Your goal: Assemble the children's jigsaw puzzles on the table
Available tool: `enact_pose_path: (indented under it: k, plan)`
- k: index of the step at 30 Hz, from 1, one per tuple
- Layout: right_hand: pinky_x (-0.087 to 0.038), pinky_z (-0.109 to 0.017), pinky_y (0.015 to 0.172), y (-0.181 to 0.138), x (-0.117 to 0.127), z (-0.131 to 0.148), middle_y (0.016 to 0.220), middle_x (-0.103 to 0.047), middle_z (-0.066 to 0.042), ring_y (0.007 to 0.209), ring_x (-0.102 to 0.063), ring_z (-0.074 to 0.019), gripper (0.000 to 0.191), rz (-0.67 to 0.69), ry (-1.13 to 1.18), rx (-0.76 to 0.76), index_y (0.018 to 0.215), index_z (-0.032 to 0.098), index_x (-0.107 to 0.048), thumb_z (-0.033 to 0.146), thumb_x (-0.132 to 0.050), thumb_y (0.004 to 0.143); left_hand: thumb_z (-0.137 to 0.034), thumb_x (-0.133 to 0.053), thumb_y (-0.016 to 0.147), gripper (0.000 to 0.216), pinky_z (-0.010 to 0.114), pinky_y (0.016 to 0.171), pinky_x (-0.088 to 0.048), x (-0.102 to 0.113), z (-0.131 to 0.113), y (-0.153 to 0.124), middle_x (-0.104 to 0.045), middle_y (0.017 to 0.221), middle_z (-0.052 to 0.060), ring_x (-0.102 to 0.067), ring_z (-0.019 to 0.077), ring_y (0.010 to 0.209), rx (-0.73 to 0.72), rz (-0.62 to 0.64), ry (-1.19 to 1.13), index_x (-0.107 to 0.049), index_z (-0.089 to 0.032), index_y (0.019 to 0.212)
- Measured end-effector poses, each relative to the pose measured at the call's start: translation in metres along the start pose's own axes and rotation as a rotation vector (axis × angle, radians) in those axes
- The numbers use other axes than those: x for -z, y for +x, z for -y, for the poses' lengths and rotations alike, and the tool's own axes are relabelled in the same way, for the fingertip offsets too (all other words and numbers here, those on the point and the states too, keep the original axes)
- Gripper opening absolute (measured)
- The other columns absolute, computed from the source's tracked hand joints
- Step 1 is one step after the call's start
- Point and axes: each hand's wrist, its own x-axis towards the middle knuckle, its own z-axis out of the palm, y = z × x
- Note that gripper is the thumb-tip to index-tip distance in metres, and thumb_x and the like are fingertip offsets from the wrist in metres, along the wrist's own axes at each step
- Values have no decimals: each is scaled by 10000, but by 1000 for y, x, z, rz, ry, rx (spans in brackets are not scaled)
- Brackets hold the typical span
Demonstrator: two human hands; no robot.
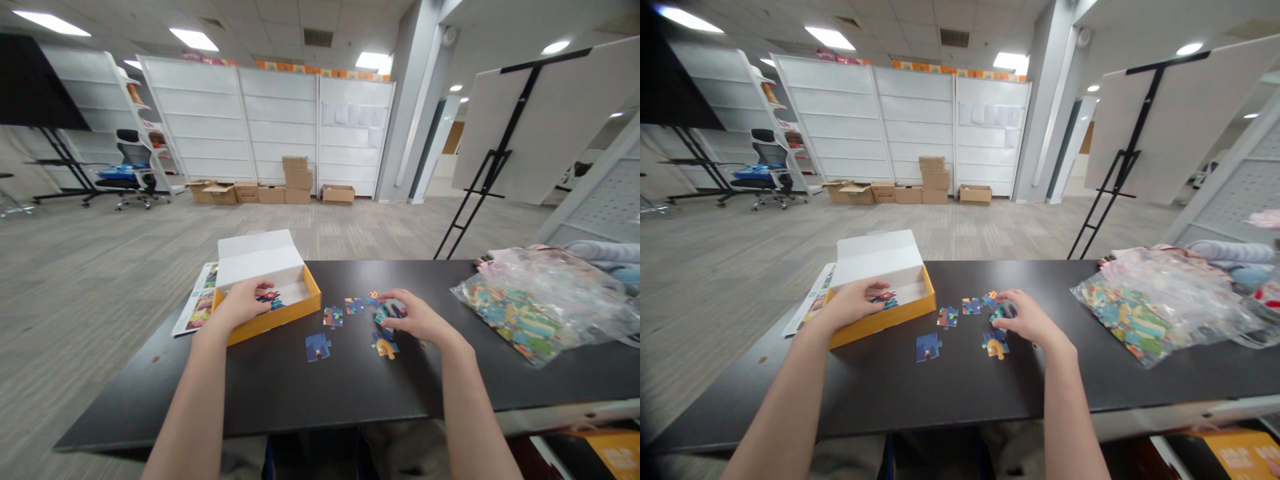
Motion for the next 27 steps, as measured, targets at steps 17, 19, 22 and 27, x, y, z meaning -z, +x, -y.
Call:
enact_pose_path:
  k: [17,19,22,27]
  plan:
    - [-427,-410,1039,5,-15,-12,1262,-617,-106,1182,-571,-302,661,58,-148,-106,1262,234,-669,288,-850,628,-170,-713,792,294,331,957,-523,-45,-134,-53,-706,1154,59,-663,205,1051,-612,160,-161,-692,-220,1081]
    - [-446,-391,1008,4,-11,-15,1216,-645,-92,1134,-597,-285,648,43,-131,-100,1267,241,-674,262,-833,639,-154,-748,775,305,323,942,-515,-71,-140,-53,-715,1114,58,-666,207,1029,-651,282,-115,-700,-216,1069]
    - [-468,-371,968,3,-6,-16,1166,-685,-89,1083,-625,-276,580,27,-128,-107,1232,233,-705,243,-808,661,-176,-780,765,299,338,911,-514,-100,-136,-49,-721,1084,67,-670,231,1019,-627,366,-9,-705,-205,1053]
    - [-488,-357,924,5,-2,-16,1097,-722,-89,1022,-664,-276,291,-7,-163,-126,991,211,-777,257,-778,703,-197,-777,773,303,359,921,-510,-117,-133,-48,-720,1128,96,-669,267,1068,-587,425,110,-713,-201,1069]
